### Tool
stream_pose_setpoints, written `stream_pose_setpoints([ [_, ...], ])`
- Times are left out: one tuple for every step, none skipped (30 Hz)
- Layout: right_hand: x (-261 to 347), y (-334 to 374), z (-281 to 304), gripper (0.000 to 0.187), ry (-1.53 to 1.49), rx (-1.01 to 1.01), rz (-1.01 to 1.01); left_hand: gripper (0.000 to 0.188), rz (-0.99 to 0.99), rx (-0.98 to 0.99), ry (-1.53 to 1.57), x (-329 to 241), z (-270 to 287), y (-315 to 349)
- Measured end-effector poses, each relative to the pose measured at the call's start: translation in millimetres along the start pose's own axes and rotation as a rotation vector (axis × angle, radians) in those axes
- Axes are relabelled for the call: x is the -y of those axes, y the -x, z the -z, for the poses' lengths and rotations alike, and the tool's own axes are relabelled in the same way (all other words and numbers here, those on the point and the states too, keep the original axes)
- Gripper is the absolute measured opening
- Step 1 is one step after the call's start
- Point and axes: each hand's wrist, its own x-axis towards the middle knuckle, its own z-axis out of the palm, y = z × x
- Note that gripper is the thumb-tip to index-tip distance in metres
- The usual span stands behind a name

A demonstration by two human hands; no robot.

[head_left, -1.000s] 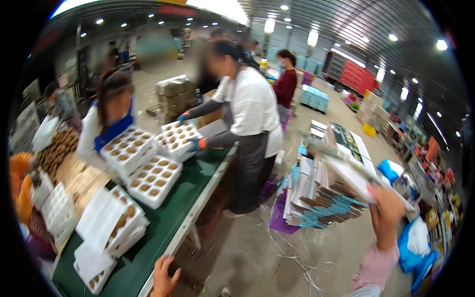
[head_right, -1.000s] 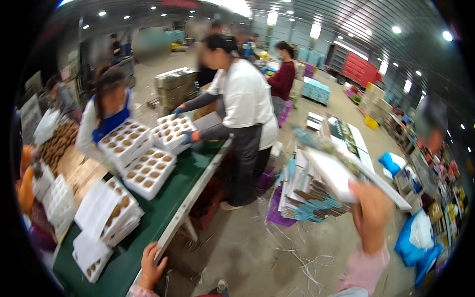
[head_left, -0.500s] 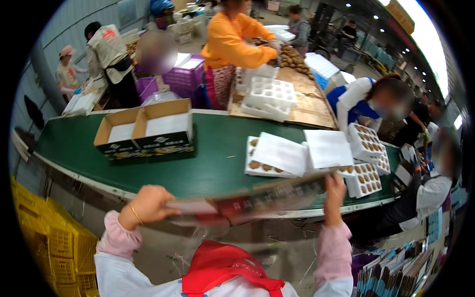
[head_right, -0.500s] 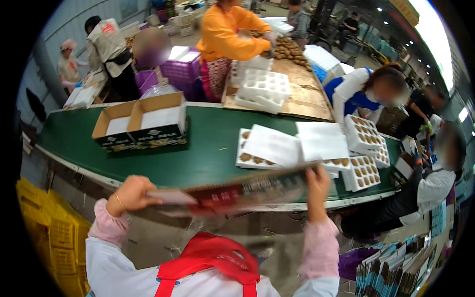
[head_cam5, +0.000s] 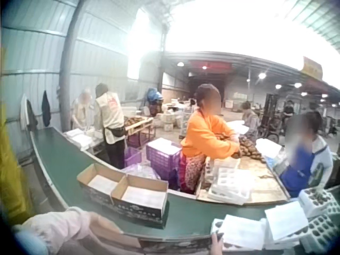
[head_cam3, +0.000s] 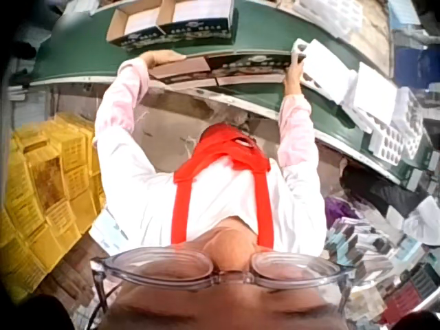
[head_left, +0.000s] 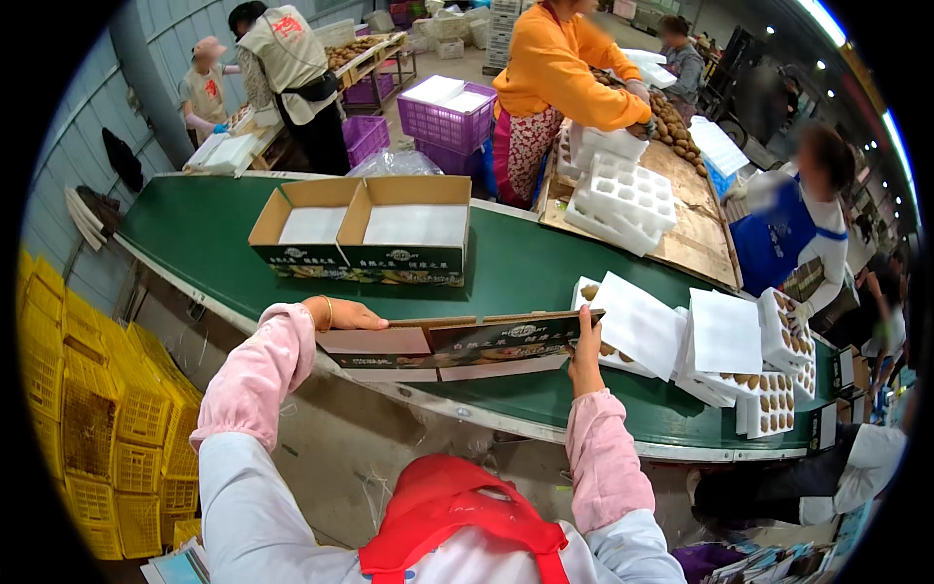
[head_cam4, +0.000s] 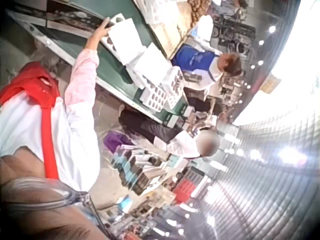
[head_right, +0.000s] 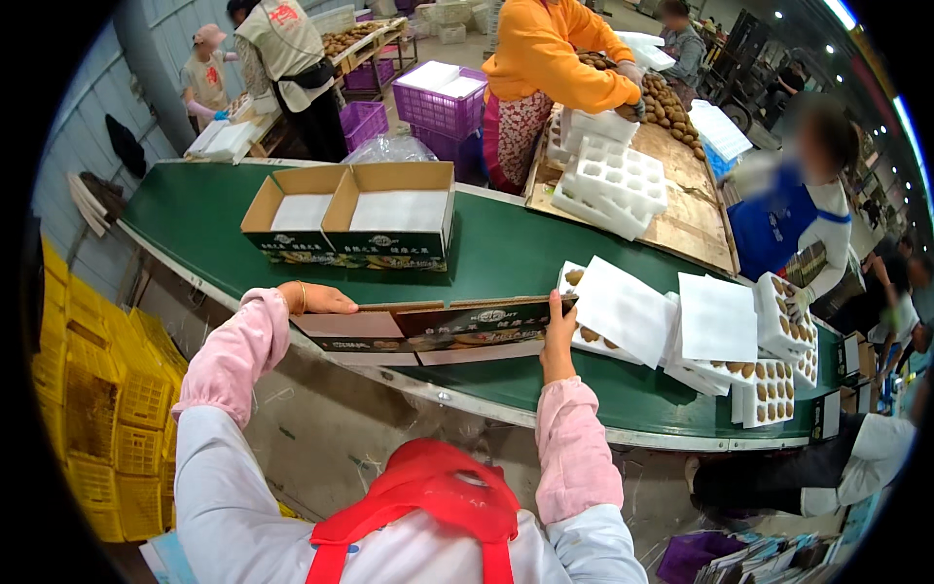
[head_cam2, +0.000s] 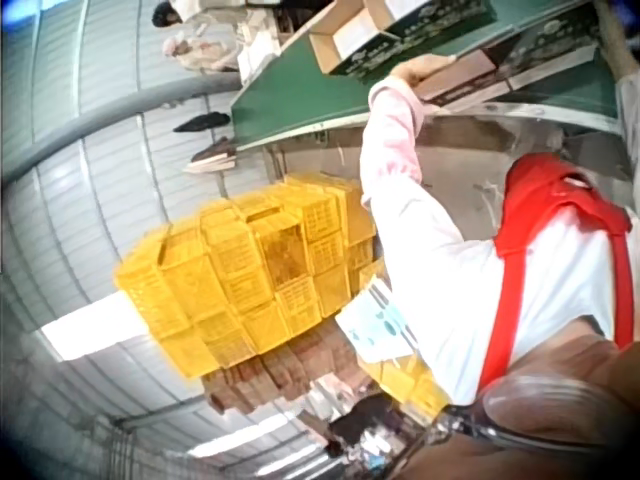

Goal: The person assembles cardboard boxes and places trays of kiwis into them on a conveyor belt. The person folds box flaps, inserts foam trays containing kiwis, and closes the boxes for shipment.

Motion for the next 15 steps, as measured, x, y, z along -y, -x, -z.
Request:
stream_pose_setpoints([
  [3,8,-3,0.059,-0.007,0.009,0.0,0.06,0.026,0.011,0.064,-3,6,2],
  [3,12,-5,0.059,-0.016,0.017,0.0,0.058,0.053,0.022,0.127,-3,13,3],
  [-1,8,-4,0.059,-0.016,0.031,0.064,0.05,-0.003,-0.036,0.138,8,22,-8],
  [-7,-3,6,0.059,-0.001,0.016,0.137,0.047,-0.059,-0.123,-0.026,-11,22,-14],
  [-11,-13,19,0.059,0.016,0.0,0.21,0.044,-0.119,-0.213,-0.187,-31,23,-20],
  [-6,-12,12,0.056,-0.015,0.024,0.12,0.042,-0.111,-0.201,-0.441,-14,28,-25],
  [-5,-10,15,0.057,0.094,0.146,0.166,0.04,-0.119,-0.172,-0.703,-1,33,-33],
  [-6,-5,25,0.058,0.204,0.267,0.212,0.038,-0.223,-0.079,-0.663,13,41,-37],
  [-7,0,41,0.059,0.325,0.377,0.257,0.036,-0.28,0.006,-0.46,8,54,-34],
  [-16,1,64,0.061,0.446,0.465,0.138,0.035,-0.269,0.069,-0.296,8,66,-41],
  [-31,3,81,0.064,0.562,0.555,0.005,0.036,-0.246,0.136,-0.126,12,75,-50],
  [-29,19,67,0.064,0.499,0.497,-0.139,0.037,-0.207,0.119,-0.168,24,86,-55],
  [-18,39,60,0.064,0.44,0.406,-0.279,0.034,-0.252,0.007,-0.221,13,84,-59],
  [-27,40,71,0.054,0.238,0.396,-0.384,0.031,-0.207,-0.259,-0.332,1,81,-63],
  [-4,52,57,0.053,0.2,0.438,-0.412,0.029,-0.146,-0.53,-0.436,-9,77,-58],
])
